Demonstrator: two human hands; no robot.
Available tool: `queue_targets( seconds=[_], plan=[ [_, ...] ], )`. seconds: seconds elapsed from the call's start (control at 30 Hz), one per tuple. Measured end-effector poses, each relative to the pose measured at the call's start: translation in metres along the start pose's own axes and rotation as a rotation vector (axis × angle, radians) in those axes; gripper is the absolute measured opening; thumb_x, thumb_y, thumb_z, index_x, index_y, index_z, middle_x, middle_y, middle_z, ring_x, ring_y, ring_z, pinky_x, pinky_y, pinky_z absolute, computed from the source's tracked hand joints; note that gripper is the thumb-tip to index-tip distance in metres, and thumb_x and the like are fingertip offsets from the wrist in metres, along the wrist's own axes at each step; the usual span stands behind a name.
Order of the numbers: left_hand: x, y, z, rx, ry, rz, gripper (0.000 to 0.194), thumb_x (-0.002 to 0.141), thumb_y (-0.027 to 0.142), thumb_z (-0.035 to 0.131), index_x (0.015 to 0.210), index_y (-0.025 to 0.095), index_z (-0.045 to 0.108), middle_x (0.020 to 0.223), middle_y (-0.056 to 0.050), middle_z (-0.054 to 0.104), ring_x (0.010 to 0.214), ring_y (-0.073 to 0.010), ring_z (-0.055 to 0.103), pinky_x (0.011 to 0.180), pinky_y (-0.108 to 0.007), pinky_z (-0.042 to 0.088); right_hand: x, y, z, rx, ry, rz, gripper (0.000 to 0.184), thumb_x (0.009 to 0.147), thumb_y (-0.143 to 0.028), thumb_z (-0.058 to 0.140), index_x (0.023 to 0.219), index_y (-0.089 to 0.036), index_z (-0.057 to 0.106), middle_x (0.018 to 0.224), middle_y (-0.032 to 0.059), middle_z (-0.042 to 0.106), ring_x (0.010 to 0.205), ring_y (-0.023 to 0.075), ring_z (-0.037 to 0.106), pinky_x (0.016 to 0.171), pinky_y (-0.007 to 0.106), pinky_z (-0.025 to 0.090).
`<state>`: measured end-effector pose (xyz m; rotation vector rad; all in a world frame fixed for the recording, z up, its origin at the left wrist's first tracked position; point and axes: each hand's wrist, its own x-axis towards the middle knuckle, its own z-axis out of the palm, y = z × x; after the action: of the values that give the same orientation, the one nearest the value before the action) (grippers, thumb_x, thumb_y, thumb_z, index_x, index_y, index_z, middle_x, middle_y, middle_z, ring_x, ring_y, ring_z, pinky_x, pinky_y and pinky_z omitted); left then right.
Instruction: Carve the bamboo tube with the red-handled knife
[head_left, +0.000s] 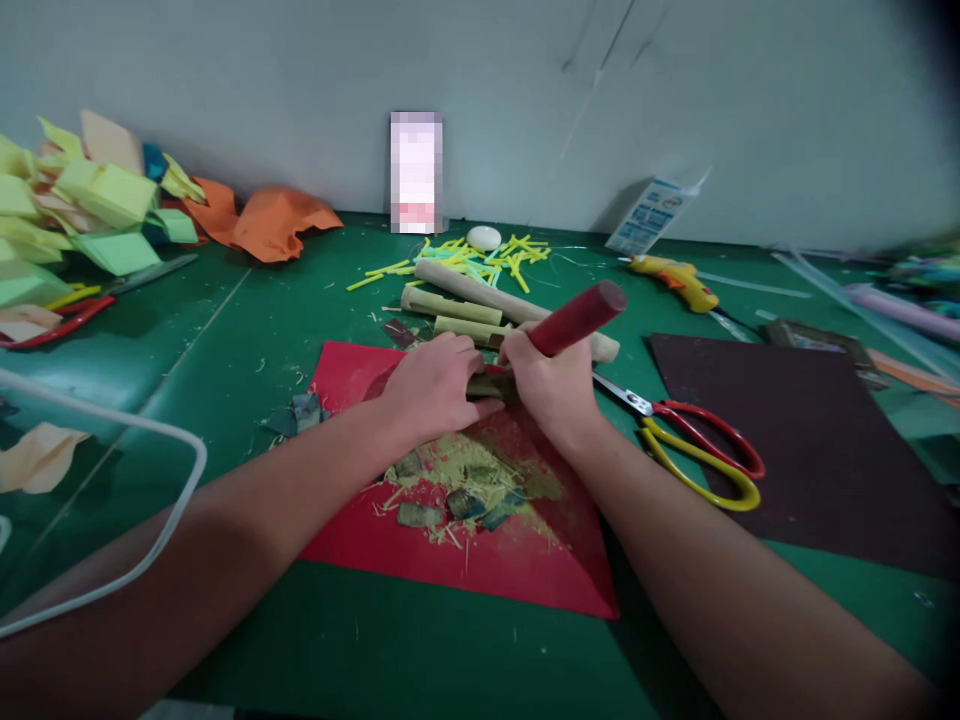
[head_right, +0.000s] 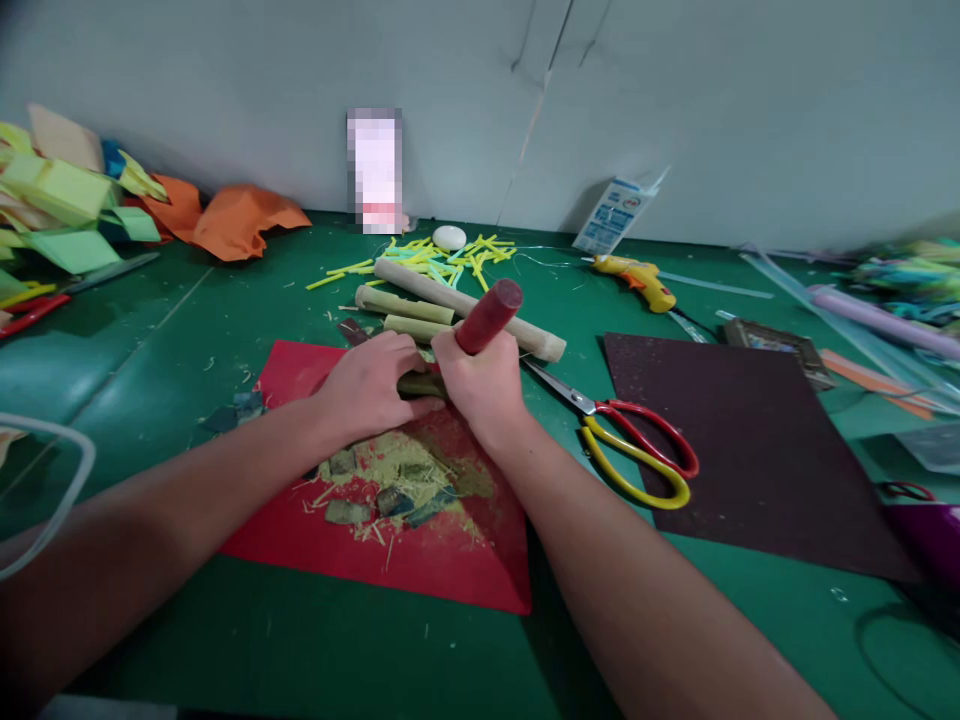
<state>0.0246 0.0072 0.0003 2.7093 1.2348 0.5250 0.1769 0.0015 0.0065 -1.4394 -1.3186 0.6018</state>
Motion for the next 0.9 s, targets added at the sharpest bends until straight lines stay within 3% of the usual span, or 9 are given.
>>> queue_targets(
  seconds=[0.27,0.4,0.6,0.9],
  plan=[
    [0.0021,-0.0032,0.0001,-0.092,0.002,-0.056,0.032,0.082,0.048,0.072,0.083,0.017,0.068,0.092,-0.008,0.065,0.092,-0.0253,0.061,0.074,-0.038,0.048,-0.0035,-0.0022,-0.0010,0.095,-0.024,-0.019,0.022,0.066,-0.023,0.053,0.047,-0.024,0.040,0.045,-0.0041,0.040,0.050,0.0107,0.038,0.047,0.027,0.030],
    [0.0010,-0.0049,0.0025,-0.092,0.027,-0.052,0.033,0.080,0.048,0.075,0.087,0.017,0.070,0.093,-0.008,0.066,0.093,-0.0258,0.061,0.075,-0.039,0.048,-0.0014,-0.0007,-0.0012,0.106,0.044,-0.038,0.021,0.067,-0.024,0.052,0.048,-0.024,0.043,0.048,-0.0028,0.045,0.051,0.0120,0.042,0.049,0.028,0.033],
    [0.0008,-0.0049,0.0036,-0.073,0.032,-0.050,0.033,0.078,0.047,0.077,0.088,0.016,0.070,0.094,-0.009,0.067,0.095,-0.0272,0.062,0.077,-0.040,0.050,0.0007,0.0038,-0.0006,0.057,-0.006,-0.054,0.024,0.072,-0.029,0.058,0.054,-0.024,0.043,0.055,-0.0025,0.048,0.057,0.0135,0.045,0.055,0.030,0.036],
    [0.0013,-0.0036,0.0016,-0.065,0.022,-0.055,0.033,0.080,0.048,0.075,0.084,0.016,0.067,0.093,-0.008,0.066,0.094,-0.0265,0.061,0.076,-0.039,0.049,0.0006,0.0042,0.0007,0.028,-0.023,-0.066,0.025,0.071,-0.026,0.056,0.051,-0.023,0.043,0.050,-0.0043,0.042,0.054,0.0115,0.039,0.052,0.029,0.032]
  ],
)
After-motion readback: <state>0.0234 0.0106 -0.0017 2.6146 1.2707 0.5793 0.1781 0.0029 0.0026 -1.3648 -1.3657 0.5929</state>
